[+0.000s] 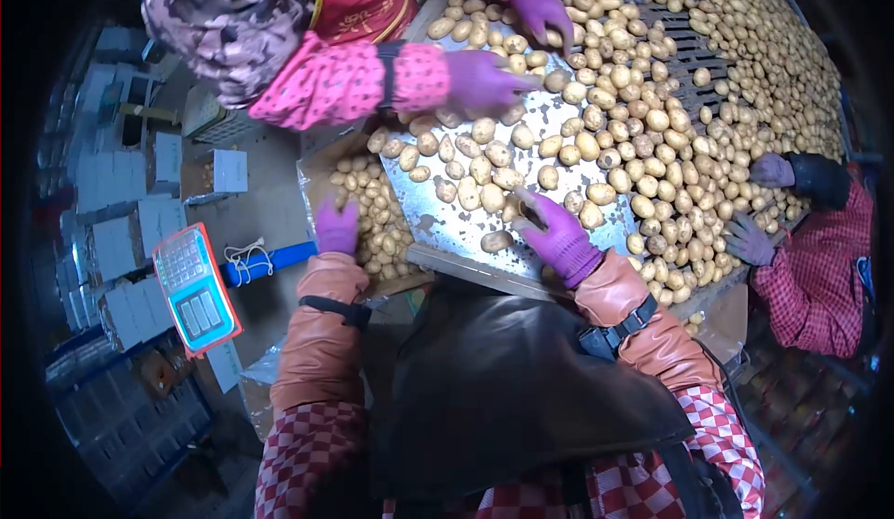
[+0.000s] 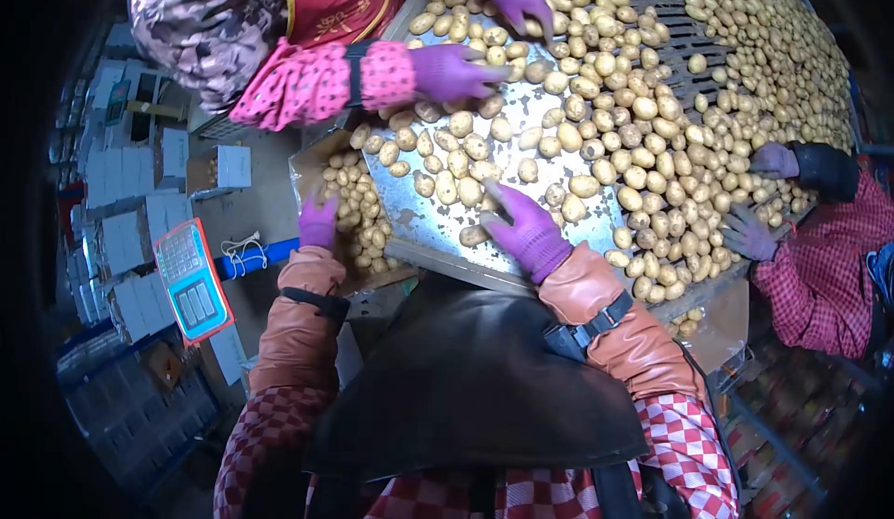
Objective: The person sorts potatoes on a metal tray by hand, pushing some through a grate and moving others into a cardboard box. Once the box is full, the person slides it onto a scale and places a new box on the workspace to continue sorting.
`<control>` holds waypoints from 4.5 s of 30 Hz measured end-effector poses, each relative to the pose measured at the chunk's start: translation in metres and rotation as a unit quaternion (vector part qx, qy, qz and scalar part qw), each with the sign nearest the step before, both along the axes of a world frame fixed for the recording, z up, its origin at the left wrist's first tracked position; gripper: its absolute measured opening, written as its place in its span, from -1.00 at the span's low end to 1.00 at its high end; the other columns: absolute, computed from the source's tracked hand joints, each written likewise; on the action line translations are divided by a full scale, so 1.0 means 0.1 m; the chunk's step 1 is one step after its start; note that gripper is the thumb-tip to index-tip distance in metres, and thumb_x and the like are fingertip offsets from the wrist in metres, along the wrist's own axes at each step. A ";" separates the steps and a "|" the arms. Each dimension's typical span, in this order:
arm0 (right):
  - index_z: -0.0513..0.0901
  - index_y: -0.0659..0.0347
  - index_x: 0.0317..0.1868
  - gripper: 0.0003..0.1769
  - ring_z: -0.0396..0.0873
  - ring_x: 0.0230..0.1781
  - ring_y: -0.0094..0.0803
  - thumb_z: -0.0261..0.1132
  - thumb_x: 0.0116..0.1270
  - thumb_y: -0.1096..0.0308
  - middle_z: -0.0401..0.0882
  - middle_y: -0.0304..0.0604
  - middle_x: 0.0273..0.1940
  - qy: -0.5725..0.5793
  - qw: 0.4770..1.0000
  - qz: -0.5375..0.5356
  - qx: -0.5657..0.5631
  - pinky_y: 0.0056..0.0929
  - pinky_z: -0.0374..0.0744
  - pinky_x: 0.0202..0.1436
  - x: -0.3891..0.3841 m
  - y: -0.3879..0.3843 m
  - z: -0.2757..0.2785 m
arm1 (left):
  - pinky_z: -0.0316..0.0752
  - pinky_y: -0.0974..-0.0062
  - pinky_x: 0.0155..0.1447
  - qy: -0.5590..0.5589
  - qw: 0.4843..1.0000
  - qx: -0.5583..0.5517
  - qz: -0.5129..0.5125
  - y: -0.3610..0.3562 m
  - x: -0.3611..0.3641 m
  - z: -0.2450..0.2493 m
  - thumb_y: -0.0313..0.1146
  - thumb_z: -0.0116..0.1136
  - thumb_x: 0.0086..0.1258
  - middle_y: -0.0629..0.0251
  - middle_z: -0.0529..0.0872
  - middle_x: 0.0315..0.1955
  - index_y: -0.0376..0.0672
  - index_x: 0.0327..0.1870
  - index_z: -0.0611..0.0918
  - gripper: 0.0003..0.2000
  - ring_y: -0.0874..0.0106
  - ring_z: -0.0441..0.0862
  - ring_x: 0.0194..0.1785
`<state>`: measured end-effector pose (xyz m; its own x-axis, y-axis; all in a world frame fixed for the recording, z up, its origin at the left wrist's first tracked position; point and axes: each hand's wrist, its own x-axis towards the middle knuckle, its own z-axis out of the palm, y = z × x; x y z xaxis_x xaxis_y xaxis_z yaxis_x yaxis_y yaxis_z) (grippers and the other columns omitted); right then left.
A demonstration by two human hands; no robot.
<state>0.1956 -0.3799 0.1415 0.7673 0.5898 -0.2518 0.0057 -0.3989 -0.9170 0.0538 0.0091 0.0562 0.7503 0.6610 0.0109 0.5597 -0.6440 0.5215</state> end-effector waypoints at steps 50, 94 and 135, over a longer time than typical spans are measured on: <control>0.62 0.16 0.08 -0.40 0.68 -0.10 -0.01 0.34 0.20 -0.13 0.70 0.11 -0.10 -0.105 0.922 -0.054 -0.370 -0.11 0.61 0.00 0.96 -0.40 -0.44 | 0.17 0.20 0.52 -0.132 0.934 -0.293 -0.156 -1.30 0.99 -0.47 -0.22 0.33 0.30 -0.06 0.30 0.42 -0.24 0.49 0.27 -0.25 0.06 0.25 0.47; 0.64 0.06 0.15 -0.58 0.41 0.31 -0.04 0.27 0.26 0.26 0.62 -0.13 0.10 -0.286 0.941 -0.036 -0.175 0.12 0.21 0.47 -0.42 -2.14 -0.32 | 0.50 0.41 0.20 -0.001 0.963 -0.257 0.078 -1.00 0.25 0.47 -0.37 0.35 0.30 0.17 0.64 0.05 -0.27 0.32 0.49 -0.45 0.39 0.60 0.08; 0.52 -0.01 0.32 -0.27 0.21 0.44 0.09 0.33 0.15 -0.09 0.25 0.05 0.45 -0.253 0.856 -0.115 -0.435 0.20 0.14 0.45 0.37 -2.11 -0.14 | 0.61 0.27 -0.01 0.068 0.920 -0.160 -0.352 -3.51 2.28 0.75 -0.13 0.19 0.36 0.04 0.75 -0.18 -0.04 0.12 0.63 -0.64 0.29 0.74 -0.17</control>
